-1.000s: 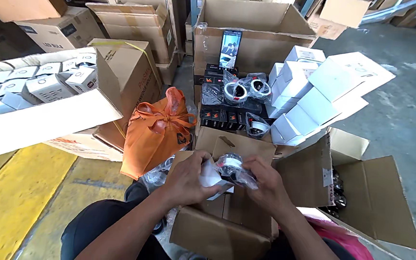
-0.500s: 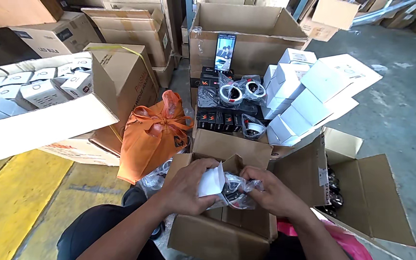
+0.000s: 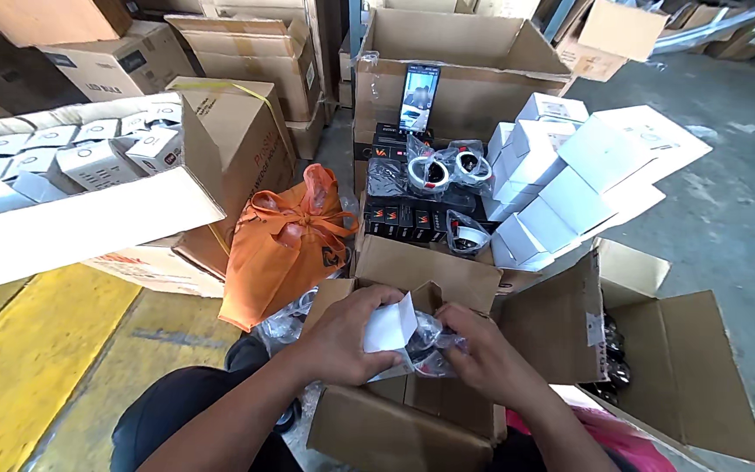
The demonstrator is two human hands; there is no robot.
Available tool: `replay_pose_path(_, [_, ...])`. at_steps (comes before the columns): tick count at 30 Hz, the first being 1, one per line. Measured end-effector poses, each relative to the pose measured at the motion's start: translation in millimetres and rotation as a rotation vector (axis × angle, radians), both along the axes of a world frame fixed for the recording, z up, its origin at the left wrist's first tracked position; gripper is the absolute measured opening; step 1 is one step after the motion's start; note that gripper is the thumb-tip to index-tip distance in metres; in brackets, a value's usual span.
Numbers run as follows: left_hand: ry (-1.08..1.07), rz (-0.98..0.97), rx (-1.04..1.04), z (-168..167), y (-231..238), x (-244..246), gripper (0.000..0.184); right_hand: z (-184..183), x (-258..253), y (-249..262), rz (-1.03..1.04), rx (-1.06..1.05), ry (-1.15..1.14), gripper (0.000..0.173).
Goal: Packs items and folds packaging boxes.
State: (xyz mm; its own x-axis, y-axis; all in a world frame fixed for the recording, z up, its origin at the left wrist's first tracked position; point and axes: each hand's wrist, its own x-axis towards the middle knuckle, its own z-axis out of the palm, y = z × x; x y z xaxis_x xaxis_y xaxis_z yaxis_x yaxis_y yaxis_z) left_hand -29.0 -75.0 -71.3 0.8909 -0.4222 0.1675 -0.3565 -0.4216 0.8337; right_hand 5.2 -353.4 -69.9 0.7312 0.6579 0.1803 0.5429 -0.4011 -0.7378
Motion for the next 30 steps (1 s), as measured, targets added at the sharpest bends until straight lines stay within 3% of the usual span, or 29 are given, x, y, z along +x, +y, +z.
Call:
replay_pose_path(5, [0.018, -0.014, 0.099, 6, -1, 1, 0.081, 8, -2, 0, -0.021, -0.144, -0.123, 0.018])
replay_pose_path(9, [-0.025, -0.021, 0.125, 3, -8, 1, 0.077, -4, -11, 12, 0.014, -0.059, -0.142, 0.014])
replay_pose_path(11, [-0.018, -0.046, 0.118, 0, -12, 0, 0.076, -10, -19, 20, 0.021, 0.025, -0.036, 0.015])
replay_pose_path(14, [0.019, -0.082, 0.091, 0, -14, -3, 0.076, -5, -23, 23, 0.004, 0.177, 0.314, 0.021])
replay_pose_path(17, [-0.009, -0.048, 0.023, 2, -12, -2, 0.074, 13, -13, 15, -0.017, 0.33, 0.611, 0.038])
replay_pose_path(19, [-0.026, -0.04, -0.071, 3, -15, -2, 0.071, 15, -11, 17, -0.173, 0.377, 0.558, 0.035])
replay_pose_path(22, [-0.08, -0.055, -0.068, 1, -24, -8, 0.069, 0, -19, 35, -0.344, 0.354, 0.324, 0.013])
replay_pose_path(25, [-0.074, -0.013, -0.013, -4, -24, -7, 0.069, -9, -26, 39, -0.206, 0.306, 0.286, 0.011])
replay_pose_path(28, [-0.104, 0.028, -0.02, -4, -19, -5, 0.069, -4, -26, 29, 0.064, 0.296, 0.3, 0.032])
replay_pose_path(30, [-0.176, 0.014, -0.029, -5, -19, -7, 0.066, -1, -24, 26, 0.146, 0.285, 0.289, 0.035])
